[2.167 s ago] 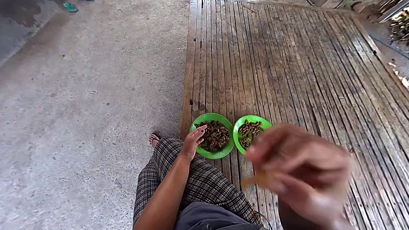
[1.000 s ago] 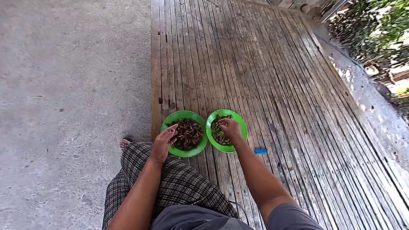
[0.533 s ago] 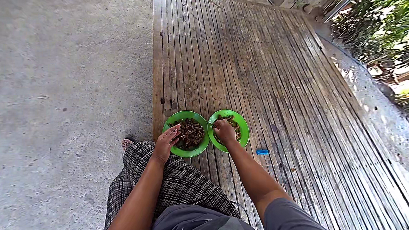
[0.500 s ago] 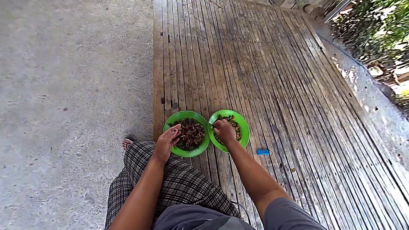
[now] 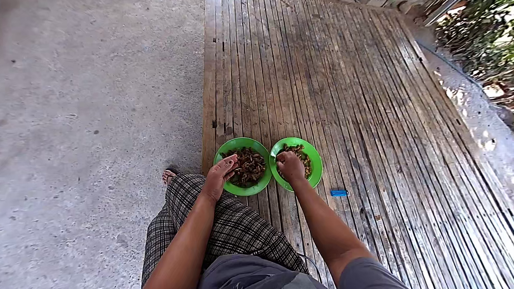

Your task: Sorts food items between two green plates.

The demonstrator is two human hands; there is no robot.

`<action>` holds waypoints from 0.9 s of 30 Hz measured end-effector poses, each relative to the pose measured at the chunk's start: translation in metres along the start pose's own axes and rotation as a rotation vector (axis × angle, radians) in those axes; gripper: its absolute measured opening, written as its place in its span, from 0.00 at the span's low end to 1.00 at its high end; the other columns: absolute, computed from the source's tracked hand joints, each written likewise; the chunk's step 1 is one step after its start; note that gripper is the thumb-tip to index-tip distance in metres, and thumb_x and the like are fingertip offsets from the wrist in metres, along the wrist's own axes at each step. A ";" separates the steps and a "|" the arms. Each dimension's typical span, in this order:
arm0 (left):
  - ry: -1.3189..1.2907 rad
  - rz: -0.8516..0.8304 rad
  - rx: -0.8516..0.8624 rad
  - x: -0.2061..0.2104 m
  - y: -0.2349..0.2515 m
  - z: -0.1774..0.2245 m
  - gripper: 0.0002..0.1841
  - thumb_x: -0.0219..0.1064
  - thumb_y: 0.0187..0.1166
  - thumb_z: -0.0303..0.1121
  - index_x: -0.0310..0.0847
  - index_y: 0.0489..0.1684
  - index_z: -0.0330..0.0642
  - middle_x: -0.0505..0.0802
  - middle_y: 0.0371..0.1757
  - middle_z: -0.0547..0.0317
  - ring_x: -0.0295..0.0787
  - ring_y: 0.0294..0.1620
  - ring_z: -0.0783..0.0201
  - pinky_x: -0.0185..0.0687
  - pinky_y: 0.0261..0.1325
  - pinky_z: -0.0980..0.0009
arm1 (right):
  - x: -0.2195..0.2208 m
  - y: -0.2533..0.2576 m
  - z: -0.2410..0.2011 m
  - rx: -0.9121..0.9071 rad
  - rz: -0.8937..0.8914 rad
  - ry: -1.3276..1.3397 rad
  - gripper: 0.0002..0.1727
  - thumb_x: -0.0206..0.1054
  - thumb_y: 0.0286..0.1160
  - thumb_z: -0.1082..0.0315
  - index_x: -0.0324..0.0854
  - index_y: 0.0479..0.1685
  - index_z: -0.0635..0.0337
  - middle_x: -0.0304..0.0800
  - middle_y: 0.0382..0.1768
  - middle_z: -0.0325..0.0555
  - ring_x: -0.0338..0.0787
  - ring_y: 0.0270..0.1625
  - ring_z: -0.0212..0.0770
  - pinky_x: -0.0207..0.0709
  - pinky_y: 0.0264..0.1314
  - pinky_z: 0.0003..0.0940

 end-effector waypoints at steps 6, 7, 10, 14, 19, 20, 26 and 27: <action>0.002 0.007 0.005 -0.001 -0.002 -0.002 0.19 0.54 0.92 0.36 0.81 0.73 0.39 0.87 0.72 0.51 0.84 0.73 0.57 0.79 0.73 0.59 | 0.007 -0.002 0.007 -0.009 -0.002 -0.031 0.14 0.66 0.80 0.60 0.90 0.59 0.49 0.88 0.64 0.52 0.87 0.68 0.54 0.82 0.66 0.56; 0.004 0.005 0.003 0.000 -0.001 -0.002 0.19 0.54 0.92 0.36 0.80 0.73 0.39 0.88 0.72 0.51 0.84 0.73 0.57 0.79 0.73 0.59 | 0.006 -0.001 0.006 -0.015 -0.004 -0.038 0.15 0.66 0.80 0.60 0.90 0.60 0.49 0.89 0.64 0.52 0.87 0.69 0.54 0.81 0.67 0.57; -0.003 0.009 -0.002 -0.001 -0.001 -0.001 0.19 0.54 0.92 0.35 0.80 0.74 0.39 0.88 0.72 0.51 0.84 0.73 0.57 0.79 0.73 0.59 | 0.008 -0.003 0.003 -0.046 -0.001 -0.070 0.17 0.66 0.79 0.62 0.87 0.63 0.49 0.91 0.63 0.51 0.88 0.69 0.55 0.81 0.66 0.59; -0.002 0.008 -0.001 -0.001 -0.001 -0.001 0.19 0.56 0.91 0.35 0.80 0.74 0.38 0.87 0.72 0.50 0.84 0.72 0.57 0.79 0.73 0.60 | 0.002 -0.006 0.000 -0.034 0.056 -0.004 0.18 0.66 0.80 0.60 0.86 0.66 0.50 0.93 0.58 0.49 0.91 0.64 0.53 0.82 0.64 0.59; 0.028 0.004 0.011 0.000 0.002 0.000 0.19 0.64 0.87 0.33 0.81 0.73 0.38 0.88 0.71 0.51 0.85 0.72 0.57 0.81 0.73 0.60 | -0.003 -0.015 -0.013 0.027 0.040 0.773 0.18 0.66 0.84 0.62 0.86 0.69 0.56 0.93 0.57 0.50 0.91 0.54 0.42 0.83 0.62 0.43; 0.044 -0.004 0.015 0.001 0.002 0.000 0.19 0.66 0.86 0.32 0.81 0.73 0.38 0.89 0.71 0.51 0.86 0.71 0.57 0.81 0.73 0.60 | 0.002 -0.020 -0.022 0.080 -0.041 0.912 0.16 0.66 0.86 0.61 0.87 0.66 0.55 0.93 0.55 0.47 0.89 0.48 0.38 0.81 0.53 0.38; 0.094 -0.090 0.147 0.011 -0.004 0.011 0.23 0.73 0.75 0.23 0.80 0.72 0.33 0.91 0.65 0.46 0.90 0.64 0.56 0.86 0.69 0.60 | 0.042 -0.052 -0.079 0.235 -0.413 1.433 0.14 0.68 0.83 0.65 0.86 0.61 0.61 0.93 0.43 0.44 0.85 0.32 0.30 0.78 0.33 0.23; 0.096 -0.090 0.152 0.010 -0.005 0.012 0.23 0.73 0.75 0.23 0.81 0.70 0.32 0.92 0.64 0.46 0.90 0.64 0.56 0.86 0.69 0.60 | 0.048 -0.057 -0.088 0.248 -0.453 1.480 0.14 0.67 0.83 0.66 0.86 0.61 0.62 0.94 0.43 0.45 0.85 0.31 0.29 0.78 0.32 0.22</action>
Point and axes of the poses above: each hand's wrist, its own y-axis towards the middle knuckle, its own x-axis out of the palm, z = x × y, the point moved 10 cm from there along y, towards the middle knuckle
